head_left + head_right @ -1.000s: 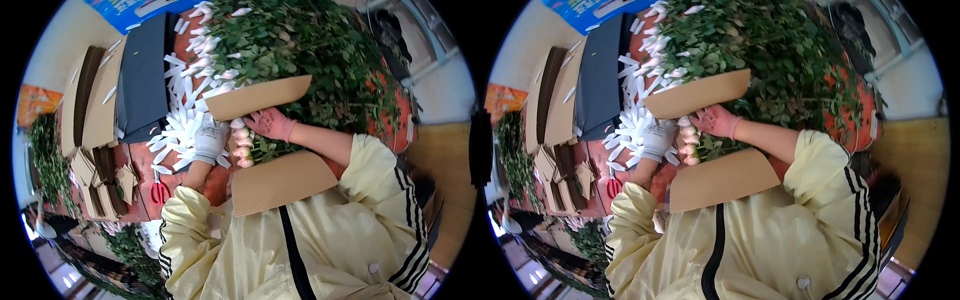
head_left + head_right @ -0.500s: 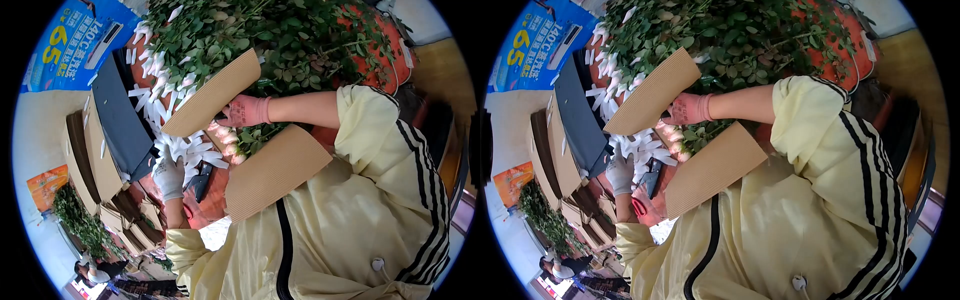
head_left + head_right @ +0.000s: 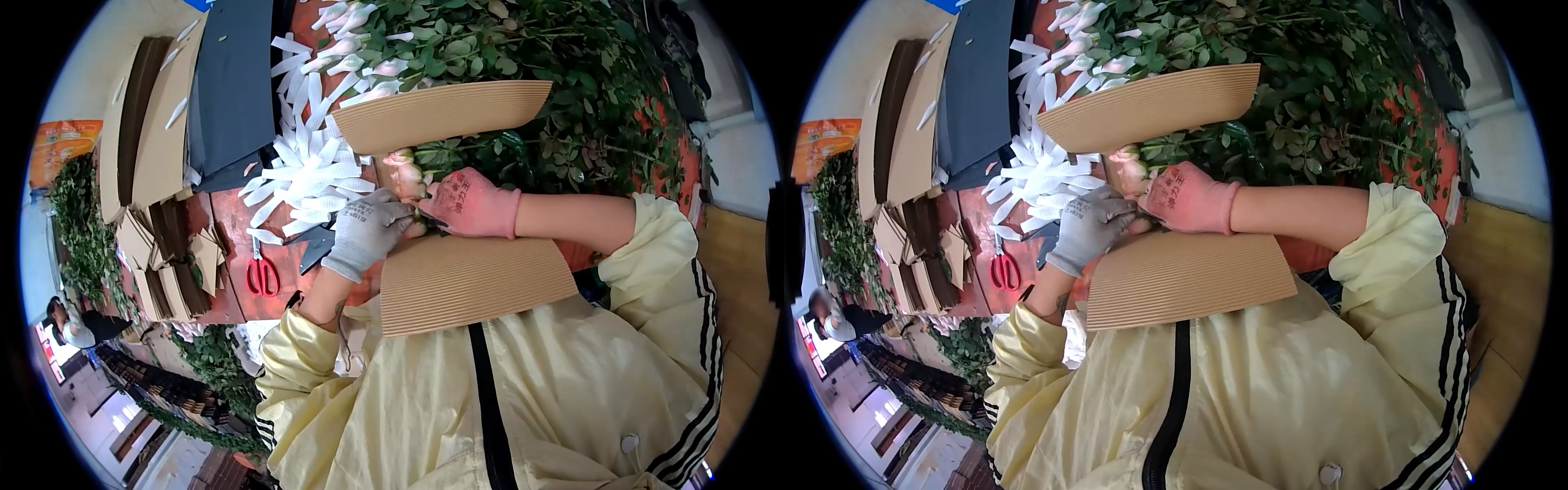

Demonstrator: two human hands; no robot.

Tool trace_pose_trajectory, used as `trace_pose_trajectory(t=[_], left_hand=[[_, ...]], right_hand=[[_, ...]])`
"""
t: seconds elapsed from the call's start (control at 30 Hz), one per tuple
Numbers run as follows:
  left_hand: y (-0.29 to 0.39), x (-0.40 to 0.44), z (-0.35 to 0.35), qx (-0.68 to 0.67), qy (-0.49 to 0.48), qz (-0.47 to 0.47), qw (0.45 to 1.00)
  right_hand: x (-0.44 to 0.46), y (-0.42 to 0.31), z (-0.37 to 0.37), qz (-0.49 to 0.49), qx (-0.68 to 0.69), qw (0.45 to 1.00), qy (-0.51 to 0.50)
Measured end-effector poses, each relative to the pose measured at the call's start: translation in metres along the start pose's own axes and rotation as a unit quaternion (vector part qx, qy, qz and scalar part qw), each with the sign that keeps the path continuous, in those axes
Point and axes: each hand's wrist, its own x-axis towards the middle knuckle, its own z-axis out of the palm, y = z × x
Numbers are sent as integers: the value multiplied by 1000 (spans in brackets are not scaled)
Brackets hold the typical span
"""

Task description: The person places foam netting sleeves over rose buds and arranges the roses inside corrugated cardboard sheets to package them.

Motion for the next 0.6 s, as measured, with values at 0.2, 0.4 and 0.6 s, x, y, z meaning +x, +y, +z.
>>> trace_pose_trajectory(t=[0.2, 0.4, 0.6], left_hand=[[3, -16, 22, 32, -37, -35, 998], [4, -10, 7, 15, -44, -1, 999], [18, -22, 2, -171, -136, -9, 976]], right_hand=[[-1, -7, 24, -58, -21, 997, -46], [-9, -8, 42, -71, 97, 990, 76], [-7, -8, 38, 40, 54, 997, -39]])
